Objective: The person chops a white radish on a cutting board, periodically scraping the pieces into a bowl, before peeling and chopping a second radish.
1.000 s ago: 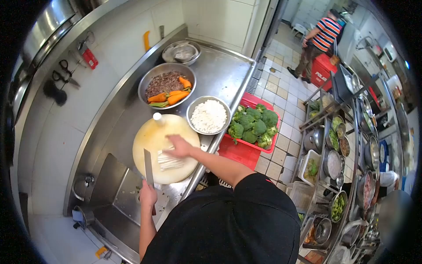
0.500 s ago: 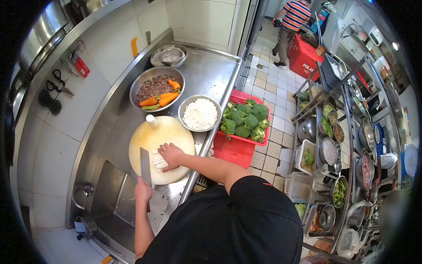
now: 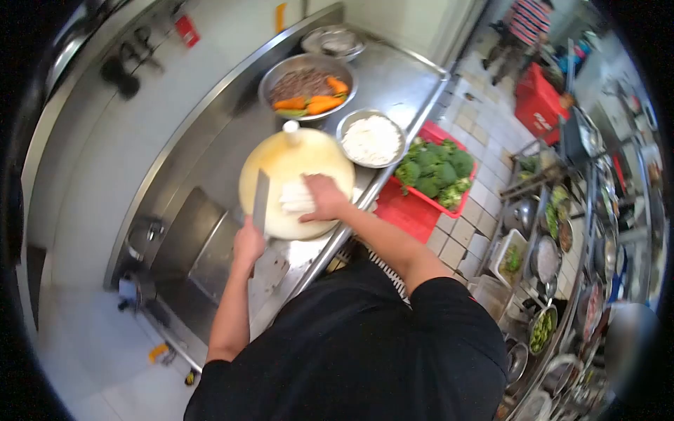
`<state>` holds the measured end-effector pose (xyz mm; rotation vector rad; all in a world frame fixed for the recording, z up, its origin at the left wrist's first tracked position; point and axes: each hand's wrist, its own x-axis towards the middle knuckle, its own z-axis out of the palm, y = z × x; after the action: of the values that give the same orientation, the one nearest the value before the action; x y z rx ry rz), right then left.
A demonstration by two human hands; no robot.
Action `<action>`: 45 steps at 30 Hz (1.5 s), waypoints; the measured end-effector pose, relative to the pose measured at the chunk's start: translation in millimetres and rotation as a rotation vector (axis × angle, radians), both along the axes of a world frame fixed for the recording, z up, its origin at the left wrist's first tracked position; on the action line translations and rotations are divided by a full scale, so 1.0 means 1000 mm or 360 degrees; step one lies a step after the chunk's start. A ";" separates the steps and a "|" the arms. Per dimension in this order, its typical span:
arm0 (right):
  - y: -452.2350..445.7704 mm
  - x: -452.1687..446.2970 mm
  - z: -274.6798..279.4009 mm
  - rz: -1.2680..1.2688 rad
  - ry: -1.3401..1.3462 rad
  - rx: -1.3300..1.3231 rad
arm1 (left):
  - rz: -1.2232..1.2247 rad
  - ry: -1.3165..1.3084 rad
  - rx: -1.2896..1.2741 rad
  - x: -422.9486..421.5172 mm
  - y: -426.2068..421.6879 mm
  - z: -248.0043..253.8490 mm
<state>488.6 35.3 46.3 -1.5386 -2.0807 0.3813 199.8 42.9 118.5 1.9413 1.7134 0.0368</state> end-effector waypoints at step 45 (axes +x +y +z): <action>0.001 0.012 -0.005 0.0326 -0.0190 -0.0061 | 0.0233 0.0258 -0.0240 0.079 -0.049 0.023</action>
<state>500.6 36.0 41.5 -1.4042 -2.3455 0.4142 278.9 -5.7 141.9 1.7477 1.9024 -0.1954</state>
